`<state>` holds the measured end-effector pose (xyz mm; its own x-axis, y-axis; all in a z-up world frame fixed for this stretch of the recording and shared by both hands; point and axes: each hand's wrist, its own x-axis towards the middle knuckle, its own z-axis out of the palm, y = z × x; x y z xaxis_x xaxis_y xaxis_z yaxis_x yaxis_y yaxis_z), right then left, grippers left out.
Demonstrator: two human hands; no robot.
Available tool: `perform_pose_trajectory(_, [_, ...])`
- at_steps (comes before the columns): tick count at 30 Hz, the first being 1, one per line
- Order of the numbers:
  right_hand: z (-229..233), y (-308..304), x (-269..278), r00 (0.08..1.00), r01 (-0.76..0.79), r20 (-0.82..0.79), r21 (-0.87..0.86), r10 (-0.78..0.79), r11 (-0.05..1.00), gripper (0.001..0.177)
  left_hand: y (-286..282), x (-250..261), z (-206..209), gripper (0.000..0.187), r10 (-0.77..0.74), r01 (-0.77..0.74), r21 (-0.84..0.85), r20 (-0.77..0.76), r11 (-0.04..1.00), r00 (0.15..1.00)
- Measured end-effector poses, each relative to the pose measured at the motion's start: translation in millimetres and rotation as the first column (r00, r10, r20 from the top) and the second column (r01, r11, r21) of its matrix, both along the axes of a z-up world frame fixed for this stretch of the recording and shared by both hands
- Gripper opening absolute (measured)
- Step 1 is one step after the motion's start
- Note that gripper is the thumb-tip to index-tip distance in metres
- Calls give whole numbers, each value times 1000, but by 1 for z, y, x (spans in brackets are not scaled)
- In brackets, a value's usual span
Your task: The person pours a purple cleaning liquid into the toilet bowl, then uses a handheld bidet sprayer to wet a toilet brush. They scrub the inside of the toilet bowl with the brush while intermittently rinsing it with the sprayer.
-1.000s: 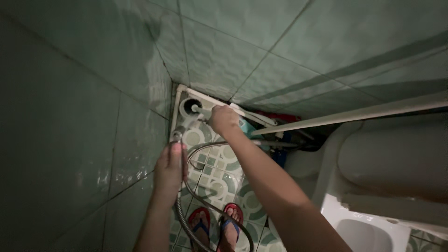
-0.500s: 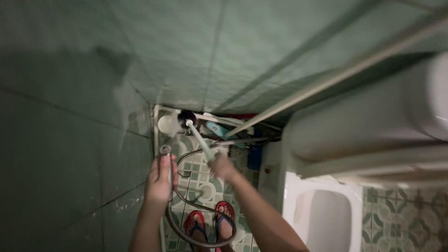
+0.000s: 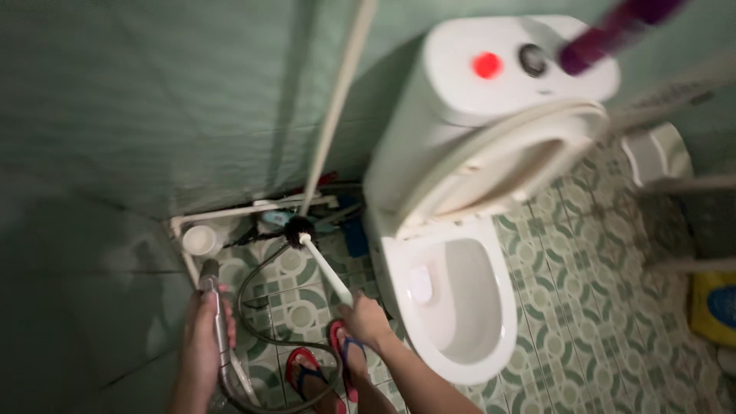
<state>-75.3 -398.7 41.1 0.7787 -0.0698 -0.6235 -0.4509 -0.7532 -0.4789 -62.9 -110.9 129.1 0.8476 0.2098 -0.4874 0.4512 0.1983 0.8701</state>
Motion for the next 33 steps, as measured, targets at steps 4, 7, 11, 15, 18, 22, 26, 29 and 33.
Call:
perform_pose_trajectory(4, [19,-32,-33,999,15,-31,-80,-18,997,41,-24,-3,5,37,-124,124,5,-26,992,992])
perform_pose_trajectory(7, [28,-43,-49,999,-22,-28,-74,20,997,42,-44,-10,4,31,-186,186,70,-7,980,983])
perform_pose_trajectory(11, [48,-74,-74,994,-65,-95,-51,60,997,44,-80,-5,7,29,-199,197,148,-2,969,980])
perform_pose_trajectory(15, [88,-153,-159,979,112,159,96,-126,989,43,-112,-15,27,36,-186,226,193,-207,955,961])
perform_pose_trajectory(18, [103,-238,-229,955,284,-99,55,-278,957,47,-145,-28,31,41,-228,293,201,-294,935,928])
perform_pose_trajectory(22, [69,-317,-264,808,575,-256,151,-530,804,43,-201,-61,19,43,-367,404,134,-238,905,900])
perform_pose_trajectory(26, [-13,-368,-193,911,348,-287,156,-295,924,34,-256,-95,0,39,-444,448,131,-65,884,894])
perform_pose_trajectory(29, [-80,-361,-129,819,574,-232,349,-525,741,33,-279,-114,-14,35,-500,521,133,-166,843,850])
perform_pose_trajectory(33, [-133,-309,-102,886,455,-215,236,-411,859,36,-294,-130,-33,31,-553,576,171,-164,800,817])
